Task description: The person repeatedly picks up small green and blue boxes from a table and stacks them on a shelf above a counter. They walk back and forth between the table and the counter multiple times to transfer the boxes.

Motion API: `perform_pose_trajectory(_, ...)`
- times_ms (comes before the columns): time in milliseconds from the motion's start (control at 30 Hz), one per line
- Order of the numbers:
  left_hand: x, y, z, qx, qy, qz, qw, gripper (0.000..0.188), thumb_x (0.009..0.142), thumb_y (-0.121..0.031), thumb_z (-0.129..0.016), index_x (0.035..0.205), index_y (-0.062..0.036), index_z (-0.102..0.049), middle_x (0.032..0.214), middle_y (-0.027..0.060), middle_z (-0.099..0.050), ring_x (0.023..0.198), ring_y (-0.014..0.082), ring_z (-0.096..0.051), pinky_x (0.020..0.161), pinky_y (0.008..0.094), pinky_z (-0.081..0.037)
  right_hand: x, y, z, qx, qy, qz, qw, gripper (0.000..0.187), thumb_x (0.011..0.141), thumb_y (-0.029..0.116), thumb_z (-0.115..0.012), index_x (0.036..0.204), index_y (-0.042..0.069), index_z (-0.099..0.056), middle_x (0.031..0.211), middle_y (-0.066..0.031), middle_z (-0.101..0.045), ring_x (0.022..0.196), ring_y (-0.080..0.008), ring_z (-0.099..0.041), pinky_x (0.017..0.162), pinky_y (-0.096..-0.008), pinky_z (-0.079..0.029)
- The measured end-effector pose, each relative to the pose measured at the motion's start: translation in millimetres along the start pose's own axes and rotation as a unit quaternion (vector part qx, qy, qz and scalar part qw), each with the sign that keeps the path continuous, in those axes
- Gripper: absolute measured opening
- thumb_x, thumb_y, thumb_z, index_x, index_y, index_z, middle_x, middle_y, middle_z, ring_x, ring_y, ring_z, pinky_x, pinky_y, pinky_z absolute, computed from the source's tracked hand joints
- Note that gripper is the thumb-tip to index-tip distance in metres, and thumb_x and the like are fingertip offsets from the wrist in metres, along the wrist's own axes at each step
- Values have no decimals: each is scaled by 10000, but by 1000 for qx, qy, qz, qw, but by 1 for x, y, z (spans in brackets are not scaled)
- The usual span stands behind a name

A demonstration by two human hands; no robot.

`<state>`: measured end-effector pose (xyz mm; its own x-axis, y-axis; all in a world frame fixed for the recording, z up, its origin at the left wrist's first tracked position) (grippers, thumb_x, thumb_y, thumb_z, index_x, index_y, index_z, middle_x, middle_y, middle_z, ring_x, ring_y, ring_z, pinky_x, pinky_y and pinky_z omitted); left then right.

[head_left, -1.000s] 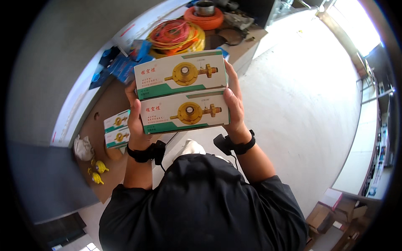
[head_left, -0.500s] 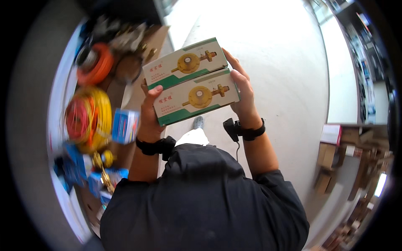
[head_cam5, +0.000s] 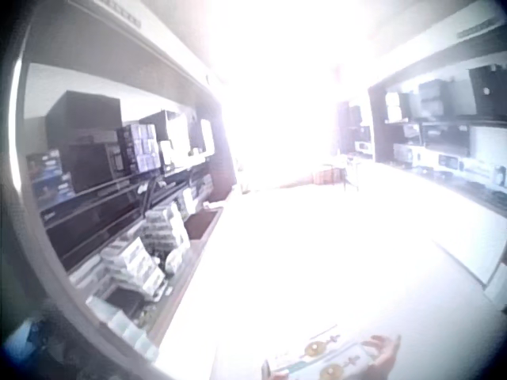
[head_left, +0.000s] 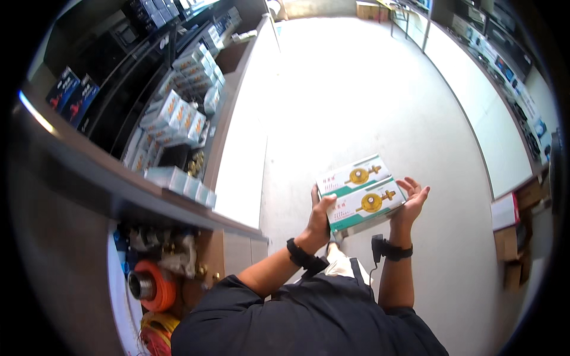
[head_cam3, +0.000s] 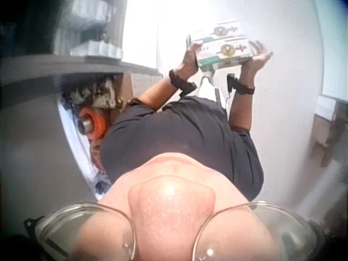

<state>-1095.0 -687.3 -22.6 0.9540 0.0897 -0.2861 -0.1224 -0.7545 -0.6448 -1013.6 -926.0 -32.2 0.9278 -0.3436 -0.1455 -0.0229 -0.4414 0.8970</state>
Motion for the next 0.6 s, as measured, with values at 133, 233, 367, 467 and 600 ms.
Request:
perform_pose_trajectory(133,115,-45,-5,-7,-37,-18,999,553,892,-180,-612,1350,-186,-304,1230,128,-488,1154,273,-545,999,430,-474,132,-30,-104,-38,66,-8,997,696,1037,535,-175,1177,-32,-553,1033,-209,-653,891,-272,-610,805,-354,-496)
perform_pose_trajectory(233,187,-114,8,7,-81,-109,991,504,892,-185,-618,1312,-196,-340,1213,106,-508,1140,263,-555,989,428,-468,192,-47,-221,-48,120,4,992,681,1047,522,-194,1163,-33,-570,1008,-201,-655,845,-268,-607,780,-359,-499)
perform_pose_trajectory(367,280,-197,21,-19,-72,-150,986,489,907,-237,-590,1337,-158,-371,1247,91,-526,1181,243,-548,999,423,-468,230,-77,-358,-62,193,98,974,585,1066,456,-266,1275,-40,-497,1319,-199,-475,1123,-267,-496,966,-377,-427)
perform_pose_trajectory(467,360,-252,34,-3,-100,-224,970,538,979,-351,-423,1409,-30,-392,1329,140,-550,1202,269,-571,1013,391,-471,258,-103,-447,-120,260,211,935,660,1053,493,-293,1441,-41,-290,1450,-201,-275,1229,-241,-388,1037,-349,-345)
perform_pose_trajectory(600,500,-304,49,-34,-108,-260,959,556,973,-363,-410,1412,-23,-391,1319,143,-556,1206,266,-567,1014,394,-472,300,-109,-554,-199,382,266,863,737,1049,482,-276,1537,-18,-41,1551,-251,-25,1431,-375,-165,1147,-452,-224)
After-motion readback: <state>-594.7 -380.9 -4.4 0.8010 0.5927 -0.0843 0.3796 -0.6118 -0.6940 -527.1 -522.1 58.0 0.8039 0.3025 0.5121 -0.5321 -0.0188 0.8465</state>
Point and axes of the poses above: each hand's wrist, its own x-axis towards the middle knuckle, its own z-axis out of the back of the hand, y = z × x, the point moved 8 cm from there along x, towards the middle knuckle
